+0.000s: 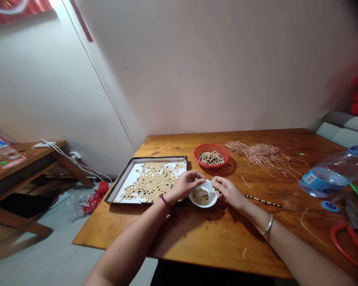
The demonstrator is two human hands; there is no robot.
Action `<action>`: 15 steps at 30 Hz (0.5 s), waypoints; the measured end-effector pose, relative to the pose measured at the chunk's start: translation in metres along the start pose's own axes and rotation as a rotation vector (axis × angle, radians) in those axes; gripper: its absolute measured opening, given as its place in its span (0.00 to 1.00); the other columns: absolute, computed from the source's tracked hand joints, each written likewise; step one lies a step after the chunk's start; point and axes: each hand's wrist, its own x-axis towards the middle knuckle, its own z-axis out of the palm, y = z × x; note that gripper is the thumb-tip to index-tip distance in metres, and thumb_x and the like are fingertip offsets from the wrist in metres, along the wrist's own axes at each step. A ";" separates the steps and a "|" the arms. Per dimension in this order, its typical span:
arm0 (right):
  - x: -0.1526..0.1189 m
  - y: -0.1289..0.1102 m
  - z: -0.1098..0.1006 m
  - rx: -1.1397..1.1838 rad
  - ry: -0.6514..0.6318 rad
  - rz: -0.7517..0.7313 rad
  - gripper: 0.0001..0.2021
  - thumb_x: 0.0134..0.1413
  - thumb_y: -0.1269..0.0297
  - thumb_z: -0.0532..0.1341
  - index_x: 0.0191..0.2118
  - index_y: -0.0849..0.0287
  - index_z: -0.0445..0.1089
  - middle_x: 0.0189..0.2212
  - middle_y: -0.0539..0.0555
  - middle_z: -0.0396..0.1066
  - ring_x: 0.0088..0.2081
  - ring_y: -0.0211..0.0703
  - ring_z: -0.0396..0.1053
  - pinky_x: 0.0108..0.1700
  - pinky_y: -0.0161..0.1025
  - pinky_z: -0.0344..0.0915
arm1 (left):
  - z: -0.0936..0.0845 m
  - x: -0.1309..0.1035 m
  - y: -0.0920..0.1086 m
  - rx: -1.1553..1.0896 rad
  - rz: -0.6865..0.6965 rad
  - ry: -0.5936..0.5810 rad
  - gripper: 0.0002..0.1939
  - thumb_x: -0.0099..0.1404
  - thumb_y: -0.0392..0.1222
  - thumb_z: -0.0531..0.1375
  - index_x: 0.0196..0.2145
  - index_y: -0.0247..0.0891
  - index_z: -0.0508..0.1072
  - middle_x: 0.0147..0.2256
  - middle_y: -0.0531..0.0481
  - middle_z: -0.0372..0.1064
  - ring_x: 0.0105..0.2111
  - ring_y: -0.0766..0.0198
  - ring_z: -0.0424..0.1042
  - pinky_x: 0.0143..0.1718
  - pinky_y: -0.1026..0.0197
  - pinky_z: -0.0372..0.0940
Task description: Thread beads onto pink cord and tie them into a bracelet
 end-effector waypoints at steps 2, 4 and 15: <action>0.000 0.000 0.000 -0.009 0.016 -0.011 0.20 0.54 0.44 0.55 0.27 0.58 0.61 0.19 0.47 0.59 0.22 0.35 0.56 0.27 0.35 0.54 | 0.000 0.000 -0.002 -0.010 -0.003 -0.004 0.13 0.61 0.47 0.61 0.34 0.32 0.75 0.33 0.45 0.74 0.32 0.64 0.71 0.34 0.64 0.64; 0.000 0.000 0.000 -0.038 0.028 -0.042 0.20 0.55 0.46 0.55 0.26 0.59 0.62 0.22 0.48 0.62 0.25 0.36 0.59 0.30 0.35 0.56 | 0.000 0.000 -0.004 -0.002 -0.006 -0.010 0.13 0.61 0.47 0.61 0.34 0.32 0.75 0.33 0.45 0.74 0.32 0.64 0.71 0.34 0.64 0.64; 0.000 0.006 -0.002 -0.113 0.081 -0.057 0.18 0.57 0.48 0.54 0.29 0.58 0.63 0.24 0.49 0.62 0.28 0.39 0.61 0.33 0.36 0.58 | -0.002 0.000 0.000 -0.025 -0.021 0.013 0.14 0.60 0.48 0.61 0.34 0.32 0.74 0.33 0.45 0.74 0.31 0.65 0.70 0.33 0.64 0.63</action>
